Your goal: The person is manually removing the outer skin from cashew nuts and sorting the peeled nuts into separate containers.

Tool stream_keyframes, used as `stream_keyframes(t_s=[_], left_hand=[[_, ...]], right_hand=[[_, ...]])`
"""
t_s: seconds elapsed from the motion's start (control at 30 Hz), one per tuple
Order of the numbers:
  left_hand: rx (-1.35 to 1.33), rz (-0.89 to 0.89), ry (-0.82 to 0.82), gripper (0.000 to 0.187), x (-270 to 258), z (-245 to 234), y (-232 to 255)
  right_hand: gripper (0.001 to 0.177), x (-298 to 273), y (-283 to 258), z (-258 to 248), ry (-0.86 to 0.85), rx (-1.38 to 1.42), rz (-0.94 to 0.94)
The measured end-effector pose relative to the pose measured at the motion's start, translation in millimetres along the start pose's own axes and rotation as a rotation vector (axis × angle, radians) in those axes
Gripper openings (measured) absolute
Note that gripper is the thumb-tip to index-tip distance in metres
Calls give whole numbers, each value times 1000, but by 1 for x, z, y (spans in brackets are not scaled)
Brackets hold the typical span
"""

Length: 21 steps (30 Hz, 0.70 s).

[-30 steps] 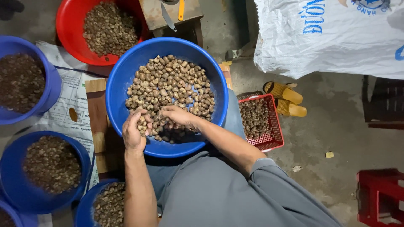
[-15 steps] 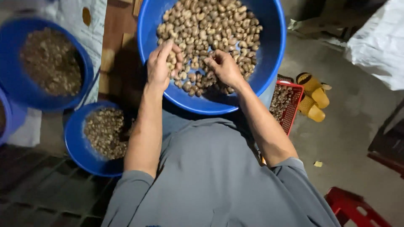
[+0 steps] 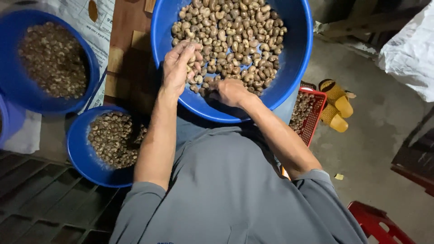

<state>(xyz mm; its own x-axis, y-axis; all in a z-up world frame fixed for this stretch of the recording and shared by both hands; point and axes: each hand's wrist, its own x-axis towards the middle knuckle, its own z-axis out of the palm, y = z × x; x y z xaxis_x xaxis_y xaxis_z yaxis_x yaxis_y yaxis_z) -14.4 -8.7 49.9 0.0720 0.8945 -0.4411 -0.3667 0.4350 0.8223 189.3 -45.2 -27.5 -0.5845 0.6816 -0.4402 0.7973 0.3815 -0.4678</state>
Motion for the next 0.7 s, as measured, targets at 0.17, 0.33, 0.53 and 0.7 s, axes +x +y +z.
stream_keyframes(t_s=[0.17,0.33,0.53,0.7], left_hand=[[-29,1,56,19,0,2,1],[-23,0,61,24,-2,3,2],[-23,-21,35,20,2,0,-2],[81,80,69,28,9,-5,-19]], right_hand=[[25,12,-23,-20,252,85,-58],[60,34,-24,2,242,-134,-40],[38,26,-28,-7,181,-74,-56],[31,34,-43,-5,122,-65,-66]])
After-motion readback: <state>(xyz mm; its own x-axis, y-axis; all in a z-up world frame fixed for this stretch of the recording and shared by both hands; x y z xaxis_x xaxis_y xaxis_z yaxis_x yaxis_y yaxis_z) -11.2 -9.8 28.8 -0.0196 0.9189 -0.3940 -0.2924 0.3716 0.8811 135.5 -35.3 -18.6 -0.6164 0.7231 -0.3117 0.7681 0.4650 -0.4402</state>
